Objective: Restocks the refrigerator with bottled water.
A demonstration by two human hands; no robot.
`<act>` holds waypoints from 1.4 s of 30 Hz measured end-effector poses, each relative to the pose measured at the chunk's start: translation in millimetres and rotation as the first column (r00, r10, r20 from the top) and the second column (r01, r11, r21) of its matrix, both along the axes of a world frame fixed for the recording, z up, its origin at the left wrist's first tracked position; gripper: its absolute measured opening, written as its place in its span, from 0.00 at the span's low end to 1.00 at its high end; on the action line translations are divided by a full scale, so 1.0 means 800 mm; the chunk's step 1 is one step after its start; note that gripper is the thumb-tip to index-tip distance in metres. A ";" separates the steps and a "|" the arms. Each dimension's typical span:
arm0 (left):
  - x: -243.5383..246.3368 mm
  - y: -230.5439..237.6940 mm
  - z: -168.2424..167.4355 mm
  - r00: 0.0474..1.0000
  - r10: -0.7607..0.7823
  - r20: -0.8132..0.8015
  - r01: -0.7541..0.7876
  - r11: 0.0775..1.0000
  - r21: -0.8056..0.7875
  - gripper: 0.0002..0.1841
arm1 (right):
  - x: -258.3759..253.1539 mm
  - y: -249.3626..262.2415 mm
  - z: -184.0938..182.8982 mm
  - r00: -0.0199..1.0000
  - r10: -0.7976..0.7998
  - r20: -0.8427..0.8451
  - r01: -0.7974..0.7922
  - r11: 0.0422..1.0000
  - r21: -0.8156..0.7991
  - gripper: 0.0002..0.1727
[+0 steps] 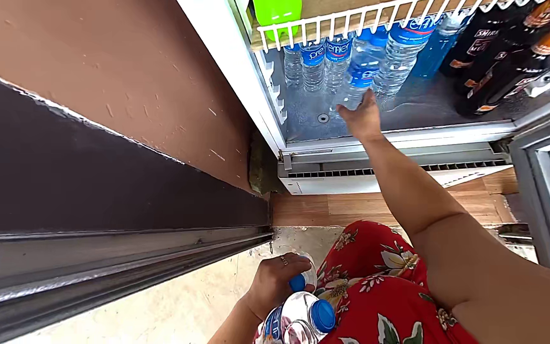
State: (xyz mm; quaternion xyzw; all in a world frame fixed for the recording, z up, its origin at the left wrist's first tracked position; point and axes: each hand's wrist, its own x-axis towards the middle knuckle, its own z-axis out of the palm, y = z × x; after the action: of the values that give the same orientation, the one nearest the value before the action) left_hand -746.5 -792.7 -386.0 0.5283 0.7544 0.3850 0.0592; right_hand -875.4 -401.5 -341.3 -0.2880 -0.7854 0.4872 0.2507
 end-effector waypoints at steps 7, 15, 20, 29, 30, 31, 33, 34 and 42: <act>0.005 -0.005 0.007 1.000 0.029 0.003 -0.029 0.999 -0.018 0.16 | -0.098 -0.062 0.001 0.991 0.116 0.071 -0.119 0.992 0.039 0.49; 0.003 -0.008 0.003 0.999 0.040 0.025 -0.039 0.999 -0.032 0.17 | -0.150 -0.076 0.015 0.987 0.037 0.154 -0.065 0.981 0.181 0.48; 0.000 -0.006 0.003 0.999 0.031 0.031 -0.030 0.999 -0.026 0.17 | -0.156 -0.076 0.013 0.989 -0.017 0.148 -0.021 0.967 0.255 0.44; -0.001 -0.008 0.006 0.999 0.049 -0.006 -0.049 0.998 -0.024 0.17 | -0.166 -0.084 0.024 0.980 0.048 0.191 -0.079 0.985 0.156 0.27; -0.001 -0.008 0.007 0.999 0.051 -0.003 -0.051 0.998 -0.024 0.17 | -0.166 -0.083 0.024 0.981 0.054 0.184 -0.082 0.985 0.153 0.27; 0.000 -0.009 0.008 0.999 0.052 0.001 -0.052 0.998 -0.024 0.17 | -0.164 -0.081 0.025 0.982 0.065 0.180 -0.092 0.985 0.146 0.26; 0.000 -0.010 0.008 0.999 0.051 0.006 -0.051 0.999 -0.016 0.17 | -0.158 -0.077 0.027 0.980 0.101 0.170 -0.123 0.985 0.125 0.23; 0.001 -0.010 0.007 0.999 0.050 0.010 -0.050 0.999 -0.012 0.17 | -0.155 -0.075 0.027 0.980 0.119 0.163 -0.139 0.983 0.120 0.22; 0.003 -0.010 0.007 0.998 0.068 0.018 -0.068 0.998 -0.016 0.17 | -0.117 -0.076 0.032 0.982 0.168 0.089 -0.180 0.972 0.150 0.21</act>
State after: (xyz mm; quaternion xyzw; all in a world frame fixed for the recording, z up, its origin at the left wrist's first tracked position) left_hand -743.7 -800.5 -380.5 0.4982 0.7744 0.3858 0.0572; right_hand -968.8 -462.6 -315.5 -0.2157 -0.8524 0.4327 0.1991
